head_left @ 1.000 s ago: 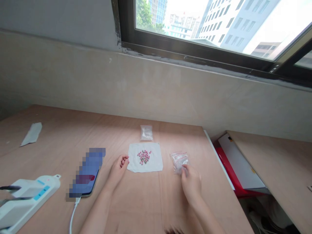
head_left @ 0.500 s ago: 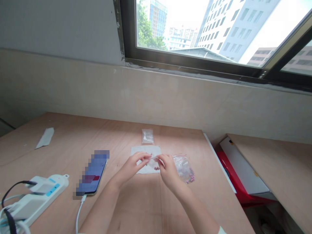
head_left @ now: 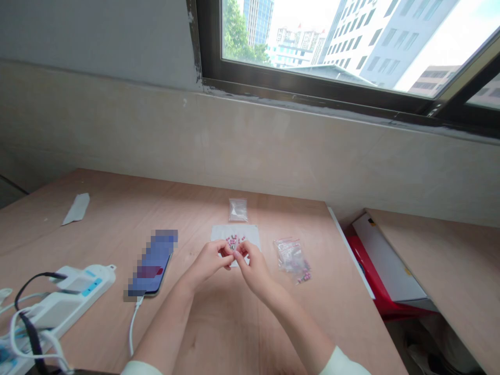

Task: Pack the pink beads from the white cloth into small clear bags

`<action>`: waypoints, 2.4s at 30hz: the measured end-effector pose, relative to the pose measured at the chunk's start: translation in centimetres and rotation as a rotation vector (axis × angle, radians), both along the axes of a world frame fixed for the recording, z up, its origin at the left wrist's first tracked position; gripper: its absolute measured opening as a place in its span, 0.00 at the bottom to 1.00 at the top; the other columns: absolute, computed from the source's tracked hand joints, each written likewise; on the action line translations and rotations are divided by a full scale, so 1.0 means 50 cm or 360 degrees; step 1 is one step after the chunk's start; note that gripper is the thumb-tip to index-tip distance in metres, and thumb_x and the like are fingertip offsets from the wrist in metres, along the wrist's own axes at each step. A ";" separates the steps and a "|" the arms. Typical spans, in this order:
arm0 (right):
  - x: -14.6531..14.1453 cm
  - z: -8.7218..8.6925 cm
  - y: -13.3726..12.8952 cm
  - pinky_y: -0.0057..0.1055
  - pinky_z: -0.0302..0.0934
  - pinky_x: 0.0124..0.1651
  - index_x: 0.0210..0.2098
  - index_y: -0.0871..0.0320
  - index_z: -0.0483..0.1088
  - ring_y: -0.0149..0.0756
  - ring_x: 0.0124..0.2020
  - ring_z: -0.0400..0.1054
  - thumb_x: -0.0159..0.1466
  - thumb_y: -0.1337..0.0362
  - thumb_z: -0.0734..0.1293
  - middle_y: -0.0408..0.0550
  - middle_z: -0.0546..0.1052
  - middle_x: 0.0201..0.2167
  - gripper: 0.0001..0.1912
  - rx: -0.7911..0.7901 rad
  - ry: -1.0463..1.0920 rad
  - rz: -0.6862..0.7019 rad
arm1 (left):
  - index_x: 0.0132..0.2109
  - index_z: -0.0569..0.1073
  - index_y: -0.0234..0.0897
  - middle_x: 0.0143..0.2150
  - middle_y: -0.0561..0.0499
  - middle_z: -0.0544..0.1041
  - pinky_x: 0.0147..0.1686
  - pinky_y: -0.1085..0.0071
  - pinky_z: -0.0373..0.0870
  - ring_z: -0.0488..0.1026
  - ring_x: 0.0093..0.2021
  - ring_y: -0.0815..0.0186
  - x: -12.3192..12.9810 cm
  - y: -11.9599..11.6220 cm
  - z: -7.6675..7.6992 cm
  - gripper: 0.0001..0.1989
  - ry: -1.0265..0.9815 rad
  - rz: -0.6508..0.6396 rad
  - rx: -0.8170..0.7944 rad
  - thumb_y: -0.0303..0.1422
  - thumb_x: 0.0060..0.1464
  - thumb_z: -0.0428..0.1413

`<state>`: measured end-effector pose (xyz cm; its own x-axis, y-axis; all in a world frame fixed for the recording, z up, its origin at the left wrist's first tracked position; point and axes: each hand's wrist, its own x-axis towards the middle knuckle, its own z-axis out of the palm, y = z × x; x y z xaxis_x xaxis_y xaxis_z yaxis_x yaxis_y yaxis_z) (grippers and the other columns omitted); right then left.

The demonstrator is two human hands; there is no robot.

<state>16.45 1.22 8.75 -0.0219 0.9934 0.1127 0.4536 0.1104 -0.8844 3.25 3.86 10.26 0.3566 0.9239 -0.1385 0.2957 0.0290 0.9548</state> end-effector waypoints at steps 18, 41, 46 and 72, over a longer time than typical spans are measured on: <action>-0.001 0.015 0.059 0.25 0.51 0.26 0.18 0.59 0.59 0.27 0.20 0.58 0.49 0.65 0.61 0.39 0.62 0.15 0.06 -0.0531 0.0724 0.0341 | 0.23 0.64 0.33 0.18 0.57 0.68 0.22 0.73 0.64 0.68 0.19 0.72 -0.024 0.033 -0.009 0.09 -0.0208 -0.0204 -0.0360 0.34 0.41 0.55; -0.002 0.014 0.062 0.22 0.45 0.21 0.15 0.58 0.54 0.24 0.18 0.51 0.46 0.68 0.56 0.37 0.57 0.13 0.06 -0.0287 0.0178 -0.0301 | 0.25 0.60 0.35 0.18 0.58 0.66 0.20 0.75 0.65 0.69 0.17 0.72 -0.011 0.043 -0.027 0.10 -0.0186 0.0195 -0.0105 0.36 0.49 0.48; -0.003 0.012 0.056 0.22 0.45 0.22 0.16 0.58 0.53 0.25 0.18 0.51 0.47 0.68 0.55 0.37 0.56 0.14 0.06 -0.0190 0.0121 -0.0211 | 0.26 0.60 0.36 0.21 0.58 0.63 0.19 0.76 0.66 0.66 0.19 0.73 -0.003 0.030 -0.006 0.09 -0.0075 -0.0044 -0.0080 0.36 0.47 0.48; -0.020 -0.008 0.066 0.25 0.54 0.28 0.27 0.59 0.62 0.28 0.24 0.60 0.50 0.69 0.55 0.42 0.66 0.23 0.07 -0.0402 0.0524 0.0010 | 0.22 0.59 0.36 0.20 0.58 0.57 0.21 0.77 0.51 0.56 0.21 0.73 -0.027 0.019 -0.008 0.09 0.0353 0.0004 0.0230 0.33 0.48 0.44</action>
<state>15.44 4.53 8.33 -0.0319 0.9907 -0.1326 0.1421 -0.1268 -0.9817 1.88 4.80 9.88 0.3301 0.9406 -0.0793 0.4981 -0.1022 0.8611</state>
